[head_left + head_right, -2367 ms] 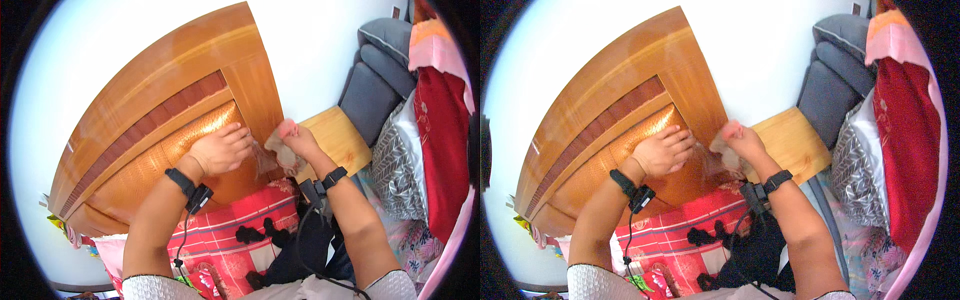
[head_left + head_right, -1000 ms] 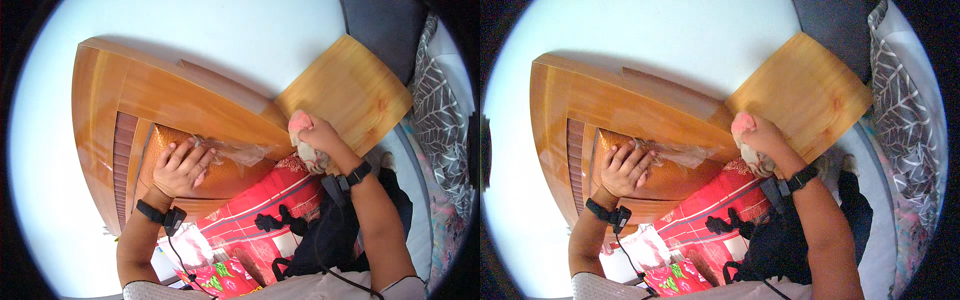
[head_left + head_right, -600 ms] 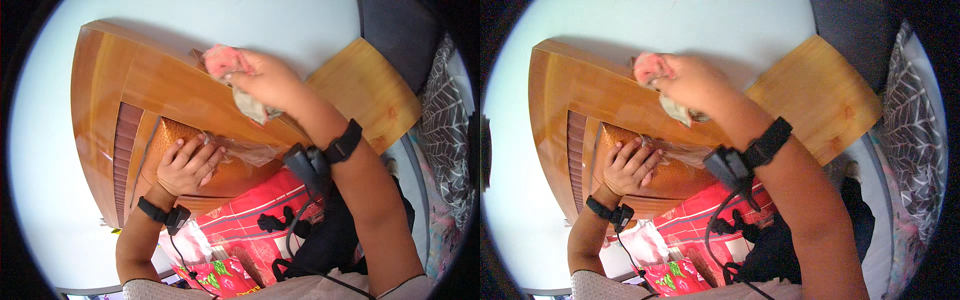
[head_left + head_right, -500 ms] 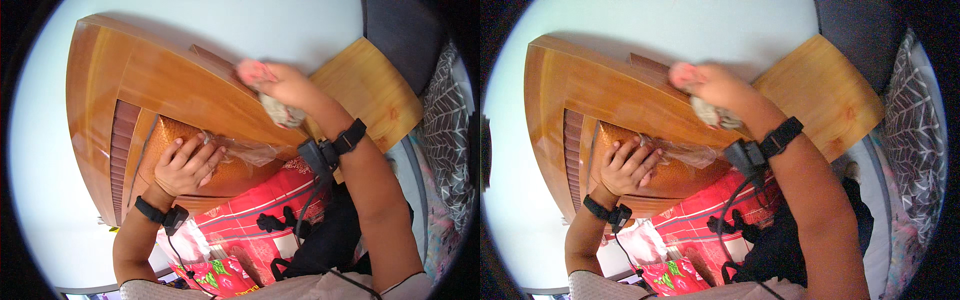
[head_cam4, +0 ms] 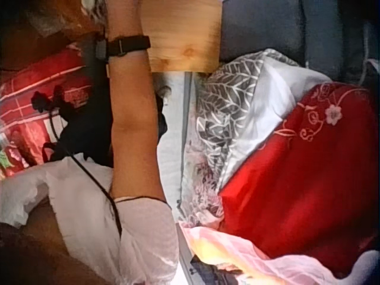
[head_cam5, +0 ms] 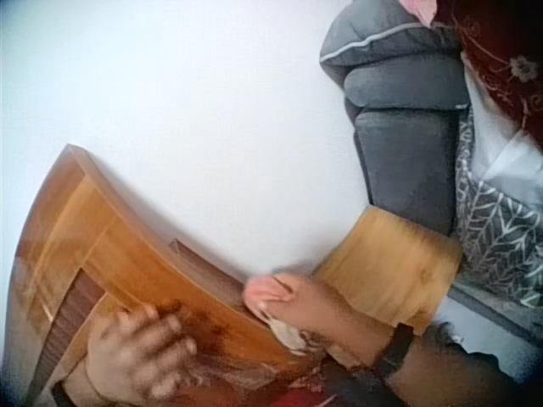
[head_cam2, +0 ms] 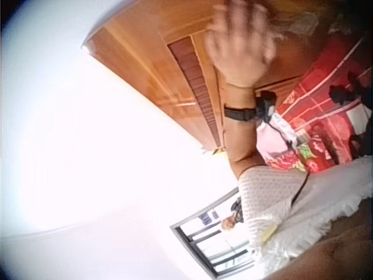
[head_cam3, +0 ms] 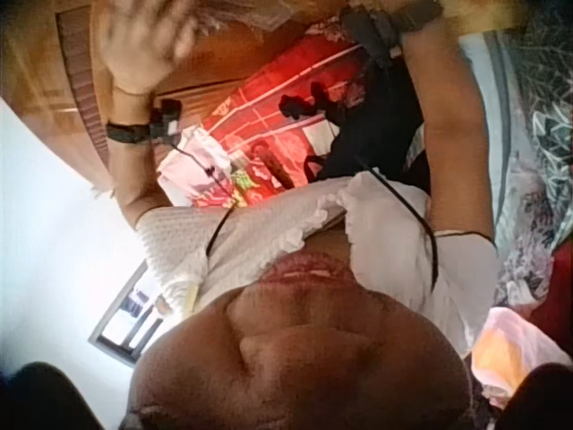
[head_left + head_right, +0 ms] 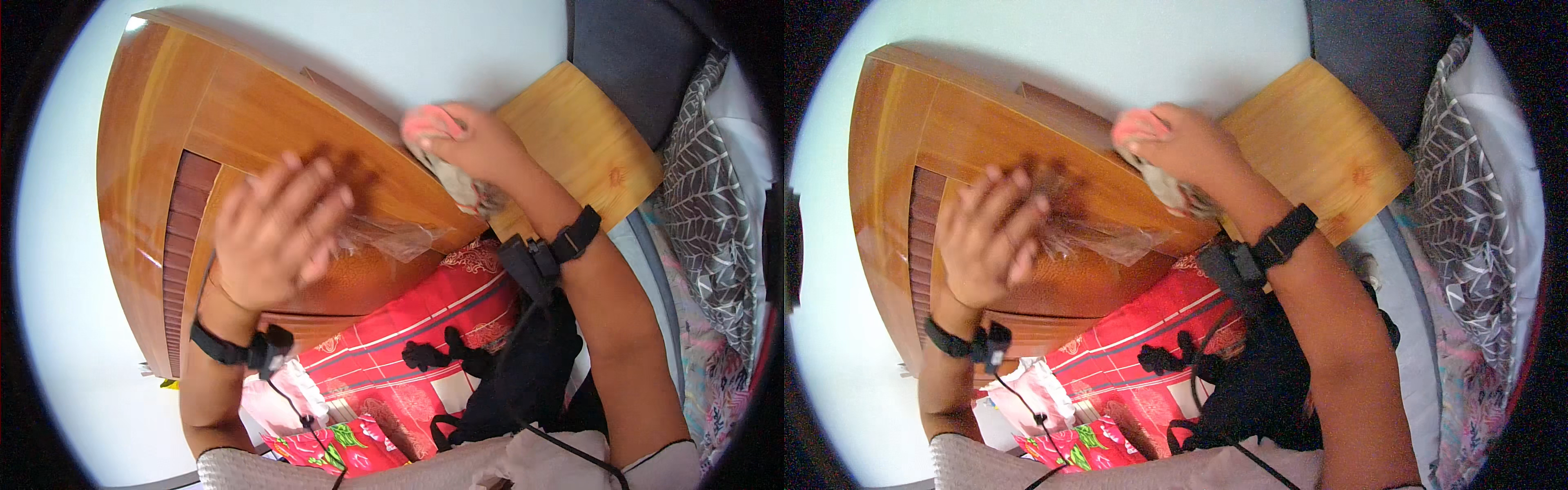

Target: The person wipes the surface of a wooden bedside table and the wooden headboard of a bed with a cloth.

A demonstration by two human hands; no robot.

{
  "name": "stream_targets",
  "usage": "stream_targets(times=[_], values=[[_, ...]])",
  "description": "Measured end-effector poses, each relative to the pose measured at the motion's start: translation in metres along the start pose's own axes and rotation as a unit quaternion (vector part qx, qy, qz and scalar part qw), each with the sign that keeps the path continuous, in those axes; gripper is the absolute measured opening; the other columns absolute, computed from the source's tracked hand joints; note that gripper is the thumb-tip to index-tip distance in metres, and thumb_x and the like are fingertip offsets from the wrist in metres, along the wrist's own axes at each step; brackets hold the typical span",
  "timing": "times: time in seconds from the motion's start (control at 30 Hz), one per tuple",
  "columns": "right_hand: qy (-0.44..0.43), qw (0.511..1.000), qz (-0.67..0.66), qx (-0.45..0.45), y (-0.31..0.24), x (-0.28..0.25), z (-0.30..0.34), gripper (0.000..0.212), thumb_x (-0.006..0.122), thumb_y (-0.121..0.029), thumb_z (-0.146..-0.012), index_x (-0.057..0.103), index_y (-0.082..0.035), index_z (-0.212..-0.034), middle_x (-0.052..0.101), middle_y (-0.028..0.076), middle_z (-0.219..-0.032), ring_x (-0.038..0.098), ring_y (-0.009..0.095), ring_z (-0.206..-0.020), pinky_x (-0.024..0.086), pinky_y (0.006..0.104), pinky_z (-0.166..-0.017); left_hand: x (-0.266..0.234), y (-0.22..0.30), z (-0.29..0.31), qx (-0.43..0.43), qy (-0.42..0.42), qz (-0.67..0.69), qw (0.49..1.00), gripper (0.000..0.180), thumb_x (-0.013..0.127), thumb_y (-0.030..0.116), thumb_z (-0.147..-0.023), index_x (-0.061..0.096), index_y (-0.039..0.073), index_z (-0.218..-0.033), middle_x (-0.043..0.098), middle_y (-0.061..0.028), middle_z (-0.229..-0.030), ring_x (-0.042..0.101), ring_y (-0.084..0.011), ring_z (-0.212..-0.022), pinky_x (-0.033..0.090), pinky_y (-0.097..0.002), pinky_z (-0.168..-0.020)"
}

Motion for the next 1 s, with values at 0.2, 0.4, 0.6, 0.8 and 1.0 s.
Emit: stream_targets(times=[0.2,0.4,0.6,0.8,1.0], values=[[-0.062,0.954,-0.290,-0.043,-0.086,0.029,-0.033,0.042,0.058,-0.046,-0.082,0.063,-0.008,-0.097,0.060,0.008,-0.063,0.059,0.019,-0.057,0.047,0.0343,-0.059,0.009,-0.032,-0.014,-0.078,-0.005,-0.083,0.993,0.047,0.053,0.028,-0.081,0.051,0.018,-0.127,0.041,-0.0081,-0.136,0.031,-0.0299,-0.129,0.017,-0.0447,-0.106],[-0.180,0.931,-0.301,0.103,-0.014,0.058,-0.014,0.027,0.051,-0.032,-0.091,0.059,-0.011,-0.105,0.053,-0.003,-0.057,0.044,0.006,-0.043,0.038,0.0276,-0.038,0.014,-0.033,-0.007,-0.083,0.024,-0.090,0.992,0.043,0.054,0.019,-0.077,0.058,0.018,-0.120,0.044,-0.0094,-0.134,0.032,-0.0307,-0.129,0.016,-0.0452,-0.107],[-0.241,0.920,-0.142,0.274,0.108,0.086,-0.002,0.028,0.052,-0.035,-0.089,0.064,-0.011,-0.099,0.061,0.008,-0.069,0.059,0.014,-0.066,0.047,0.0275,-0.055,0.018,-0.034,-0.008,-0.074,0.024,-0.103,0.992,0.043,0.051,0.018,-0.078,0.059,0.015,-0.119,0.045,-0.0118,-0.133,0.033,-0.0334,-0.129,0.017,-0.0464,-0.106],[-0.246,0.933,-0.078,0.251,0.165,0.080,-0.013,0.028,0.057,-0.035,-0.081,0.066,-0.009,-0.079,0.063,0.010,-0.069,0.057,0.018,-0.060,0.047,0.0305,-0.056,0.016,-0.033,-0.016,-0.065,0.031,-0.106,0.992,0.043,0.048,0.019,-0.078,0.058,0.014,-0.119,0.045,-0.0136,-0.134,0.034,-0.0347,-0.128,0.017,-0.0483,-0.106],[-0.229,0.930,-0.111,0.267,0.156,0.091,-0.025,0.031,0.058,-0.036,-0.079,0.063,-0.006,-0.072,0.058,0.005,-0.061,0.052,0.015,-0.053,0.043,0.0315,-0.049,0.019,-0.033,-0.013,-0.060,0.034,-0.114,0.991,0.041,0.048,0.015,-0.078,0.059,0.013,-0.118,0.045,-0.0155,-0.132,0.034,-0.0363,-0.128,0.018,-0.0488,-0.106]])
Point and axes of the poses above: each hand's wrist, its own z-axis away from the middle knuckle, its own x-axis out of the palm, y = z × x, the point moved 8 cm from there along -z, towards the middle knuckle
